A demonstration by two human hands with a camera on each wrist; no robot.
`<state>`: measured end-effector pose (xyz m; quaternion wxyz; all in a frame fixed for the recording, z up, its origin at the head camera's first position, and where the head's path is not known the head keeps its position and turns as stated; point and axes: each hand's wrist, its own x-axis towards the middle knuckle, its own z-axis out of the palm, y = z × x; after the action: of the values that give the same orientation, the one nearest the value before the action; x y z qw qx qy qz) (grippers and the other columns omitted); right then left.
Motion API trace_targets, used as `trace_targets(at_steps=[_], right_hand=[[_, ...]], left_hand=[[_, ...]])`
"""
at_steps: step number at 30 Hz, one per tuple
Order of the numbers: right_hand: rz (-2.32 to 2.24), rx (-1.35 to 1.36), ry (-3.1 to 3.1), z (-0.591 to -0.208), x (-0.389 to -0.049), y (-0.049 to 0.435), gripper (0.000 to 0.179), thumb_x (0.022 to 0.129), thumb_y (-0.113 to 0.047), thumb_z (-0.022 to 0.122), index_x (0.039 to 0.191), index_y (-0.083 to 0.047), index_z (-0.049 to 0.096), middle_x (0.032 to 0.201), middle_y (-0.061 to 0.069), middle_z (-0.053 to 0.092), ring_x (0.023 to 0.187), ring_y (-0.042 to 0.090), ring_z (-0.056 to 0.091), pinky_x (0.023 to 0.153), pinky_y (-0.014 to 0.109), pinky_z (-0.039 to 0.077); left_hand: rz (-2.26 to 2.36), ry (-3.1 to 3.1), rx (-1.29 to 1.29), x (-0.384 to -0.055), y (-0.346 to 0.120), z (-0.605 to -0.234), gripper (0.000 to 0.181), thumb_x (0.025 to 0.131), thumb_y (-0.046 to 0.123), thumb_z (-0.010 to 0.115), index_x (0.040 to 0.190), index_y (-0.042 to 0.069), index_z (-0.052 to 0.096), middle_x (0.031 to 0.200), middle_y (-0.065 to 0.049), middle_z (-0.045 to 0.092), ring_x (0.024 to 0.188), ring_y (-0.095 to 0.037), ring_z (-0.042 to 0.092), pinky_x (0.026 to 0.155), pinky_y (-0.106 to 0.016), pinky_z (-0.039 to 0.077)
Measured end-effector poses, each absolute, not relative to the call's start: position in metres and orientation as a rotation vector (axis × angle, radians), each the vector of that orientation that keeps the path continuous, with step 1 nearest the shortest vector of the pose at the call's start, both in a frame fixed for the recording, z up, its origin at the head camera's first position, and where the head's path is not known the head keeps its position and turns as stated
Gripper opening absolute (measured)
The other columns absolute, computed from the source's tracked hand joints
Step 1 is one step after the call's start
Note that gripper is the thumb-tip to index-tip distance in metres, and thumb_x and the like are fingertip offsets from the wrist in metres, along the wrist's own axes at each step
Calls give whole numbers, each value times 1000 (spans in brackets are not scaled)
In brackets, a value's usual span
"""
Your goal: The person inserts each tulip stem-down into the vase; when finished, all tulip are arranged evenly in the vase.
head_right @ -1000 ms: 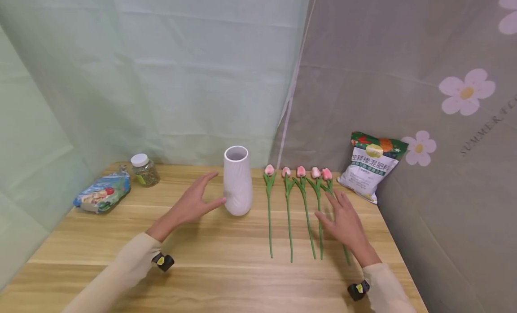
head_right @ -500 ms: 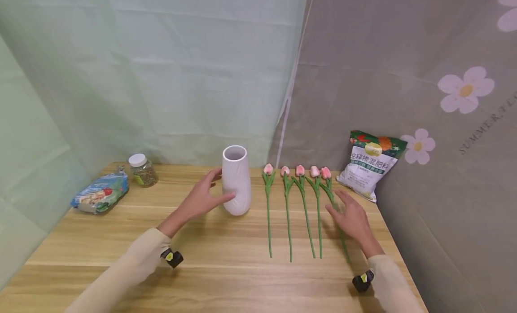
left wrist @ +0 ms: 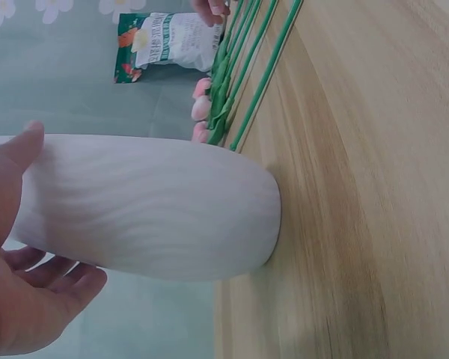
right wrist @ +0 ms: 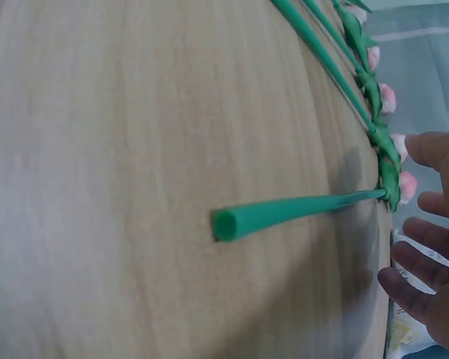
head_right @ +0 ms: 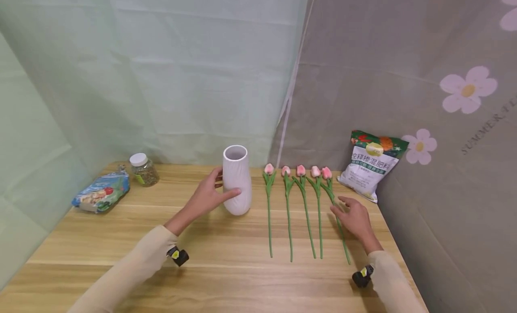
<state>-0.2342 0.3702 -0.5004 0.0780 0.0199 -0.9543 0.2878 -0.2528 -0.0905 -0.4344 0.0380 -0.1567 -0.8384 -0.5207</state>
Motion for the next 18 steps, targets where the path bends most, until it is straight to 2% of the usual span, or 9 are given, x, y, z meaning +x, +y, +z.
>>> trace_targets(at_steps=[8, 18], right_hand=[[857, 14, -2884, -506, -239, 373, 55, 99, -36, 69, 135, 5, 61, 120, 27, 68, 106, 42, 68, 85, 57, 58], [868, -53, -2908, -510, -244, 372, 50, 97, -37, 71, 125, 5, 68, 110, 22, 73, 98, 34, 69, 79, 49, 58]], left_hand=[[-1611, -2558, -477, -255, -90, -435, 84, 84, 38, 86, 148, 6, 43, 143, -14, 55, 130, -33, 56, 109, -49, 50], [-1642, -2564, -481, -255, -91, -435, 82, 84, 39, 86, 146, 5, 44, 136, -16, 60, 126, -31, 58, 109, -52, 49]])
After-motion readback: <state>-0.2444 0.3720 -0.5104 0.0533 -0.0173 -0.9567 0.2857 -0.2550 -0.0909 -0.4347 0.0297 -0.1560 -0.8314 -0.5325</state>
